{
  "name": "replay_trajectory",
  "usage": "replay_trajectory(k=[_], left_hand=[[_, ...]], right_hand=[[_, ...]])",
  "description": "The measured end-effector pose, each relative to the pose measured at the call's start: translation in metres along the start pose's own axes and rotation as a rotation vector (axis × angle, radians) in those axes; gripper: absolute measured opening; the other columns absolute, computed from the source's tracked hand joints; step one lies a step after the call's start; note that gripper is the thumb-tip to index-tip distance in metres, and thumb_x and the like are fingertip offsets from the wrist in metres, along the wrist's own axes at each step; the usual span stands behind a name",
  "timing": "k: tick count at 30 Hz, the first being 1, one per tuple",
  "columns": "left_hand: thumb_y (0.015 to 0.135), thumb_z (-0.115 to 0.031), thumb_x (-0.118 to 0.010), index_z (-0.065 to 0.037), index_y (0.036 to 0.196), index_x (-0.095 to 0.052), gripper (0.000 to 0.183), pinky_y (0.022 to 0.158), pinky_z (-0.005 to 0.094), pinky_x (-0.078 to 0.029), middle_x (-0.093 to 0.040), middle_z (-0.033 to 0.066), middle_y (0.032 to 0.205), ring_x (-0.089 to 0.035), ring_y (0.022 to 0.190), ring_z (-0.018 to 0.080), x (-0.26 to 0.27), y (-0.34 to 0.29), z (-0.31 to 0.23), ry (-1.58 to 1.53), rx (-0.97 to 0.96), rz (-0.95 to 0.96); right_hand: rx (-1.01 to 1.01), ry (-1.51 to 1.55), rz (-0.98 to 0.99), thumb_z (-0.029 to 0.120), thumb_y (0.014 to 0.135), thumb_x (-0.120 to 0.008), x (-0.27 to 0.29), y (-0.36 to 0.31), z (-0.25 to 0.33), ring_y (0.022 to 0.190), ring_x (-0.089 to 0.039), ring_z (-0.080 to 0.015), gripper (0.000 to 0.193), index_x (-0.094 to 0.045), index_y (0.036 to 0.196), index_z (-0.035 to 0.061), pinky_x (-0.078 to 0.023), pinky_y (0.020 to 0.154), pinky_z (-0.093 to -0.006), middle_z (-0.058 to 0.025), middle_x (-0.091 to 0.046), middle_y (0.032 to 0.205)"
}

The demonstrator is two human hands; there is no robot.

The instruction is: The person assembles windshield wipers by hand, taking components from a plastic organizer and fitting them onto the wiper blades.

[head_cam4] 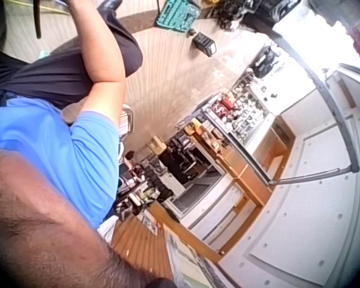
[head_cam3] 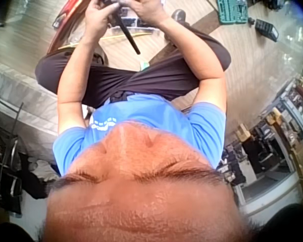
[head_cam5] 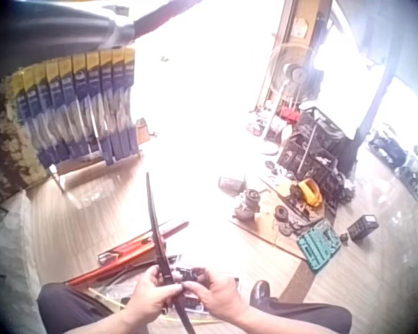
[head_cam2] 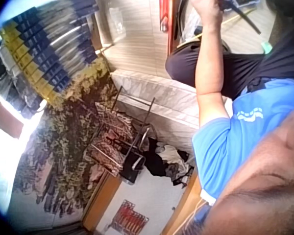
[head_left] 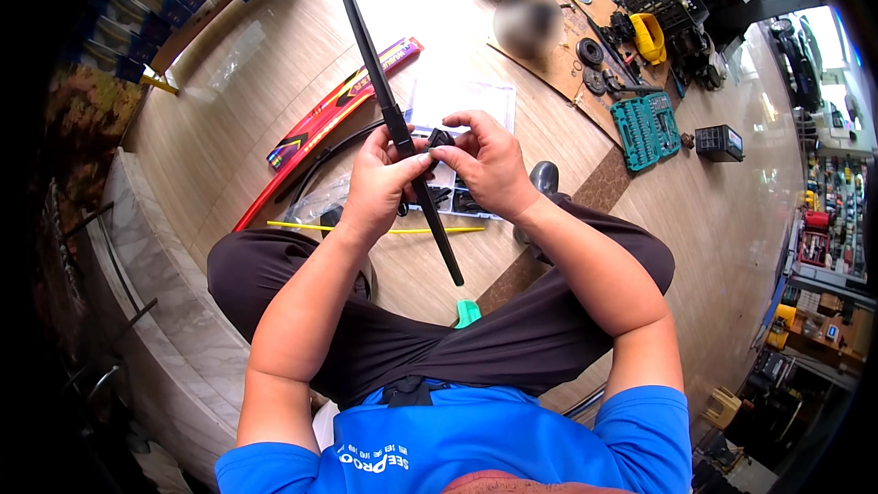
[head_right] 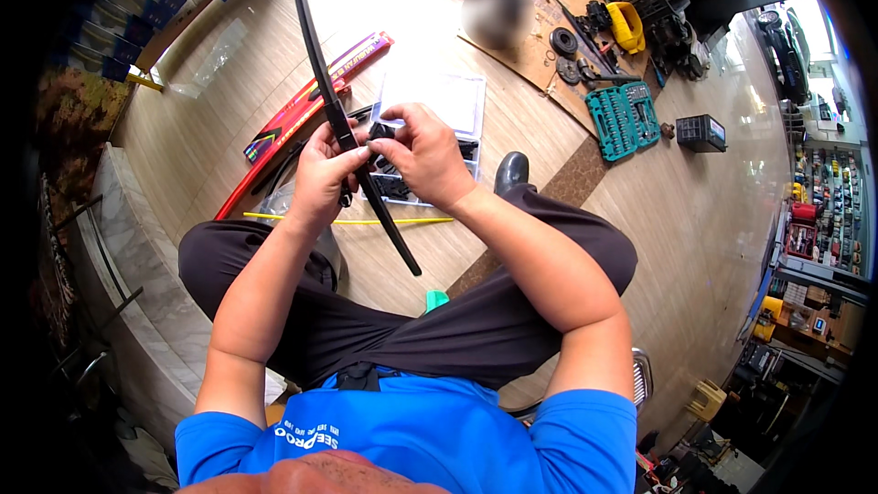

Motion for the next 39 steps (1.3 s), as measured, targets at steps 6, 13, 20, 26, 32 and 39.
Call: replay_trajectory(k=[6,13,20,26,32,39], left_hand=[[0.084,-0.003,-0.066,-0.003,0.113,-0.051,0.033,0.052,0.0179,-0.048,-0.067,0.0054,0.093,-0.066,0.073,0.0109,0.009,0.007,0.0,-0.124,0.066,0.092],[0.087,-0.009,-0.065,-0.003,0.114,-0.052,0.03,0.046,0.0172,-0.044,-0.067,0.0056,0.091,-0.066,0.072,0.0111,0.009,0.005,0.002,-0.07,0.074,0.115],[0.102,-0.021,-0.036,0.002,0.118,-0.05,0.031,0.043,0.0204,-0.046,-0.066,0.0187,0.106,-0.068,0.07,0.0203,0.0,0.003,-0.006,-0.252,0.152,0.103],[0.101,-0.018,-0.04,0.001,0.117,-0.052,0.027,0.042,0.0187,-0.046,-0.067,0.0158,0.102,-0.07,0.072,0.0204,0.005,0.007,0.003,-0.225,0.114,0.156],[0.1,-0.017,-0.046,-0.001,0.116,-0.053,0.024,0.041,0.0173,-0.045,-0.068,0.0111,0.096,-0.069,0.071,0.0166,0.007,0.006,0.007,-0.185,0.1,0.125],[0.098,-0.019,-0.052,-0.001,0.119,-0.051,0.028,0.042,0.0172,-0.043,-0.066,0.004,0.09,-0.063,0.068,0.0071,0.004,0.003,0.009,-0.095,0.055,0.121]], right_hand=[[0.568,-0.254,0.147,-0.006,0.08,-0.062,0.009,0.003,0.014,0.102,-0.063,-0.0311,0.037,-0.059,0.116,0.003,-0.052,0.085,-0.0336,-0.0162,-0.059,0.116],[0.633,-0.587,0.137,-0.003,0.078,-0.061,0.012,-0.002,0.02,0.102,-0.063,-0.0333,0.039,-0.058,0.117,0.0014,-0.052,0.086,-0.0372,-0.0157,-0.06,0.118],[-0.059,-0.153,0.074,0.011,0.089,-0.063,0.024,0.011,0.006,0.067,-0.065,-0.0152,0.028,-0.058,0.113,-0.0016,-0.052,0.055,-0.0285,-0.009,-0.065,0.089],[-0.549,0.598,0.072,0.015,0.091,-0.062,0.02,0.011,0.01,0.062,-0.062,-0.0122,0.028,-0.057,0.109,-0.0054,-0.052,0.049,-0.0225,-0.0094,-0.065,0.087],[-0.577,0.743,0.134,0.014,0.091,-0.062,0.017,0.008,0.012,0.062,-0.062,-0.0119,0.027,-0.057,0.109,-0.0055,-0.052,0.049,-0.022,-0.0096,-0.066,0.087],[-0.495,0.62,0.14,0.012,0.09,-0.064,0.007,0.006,0.021,0.064,-0.062,-0.0106,0.024,-0.06,0.107,-0.0051,-0.053,0.054,-0.0216,-0.0078,-0.065,0.086]])
Point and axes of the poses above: each hand's wrist, its own y-axis towards the middle knuckle, its own x-axis out of the back of the hand, z = x × y, the point moved 2 cm from there along y, towards the middle knuckle
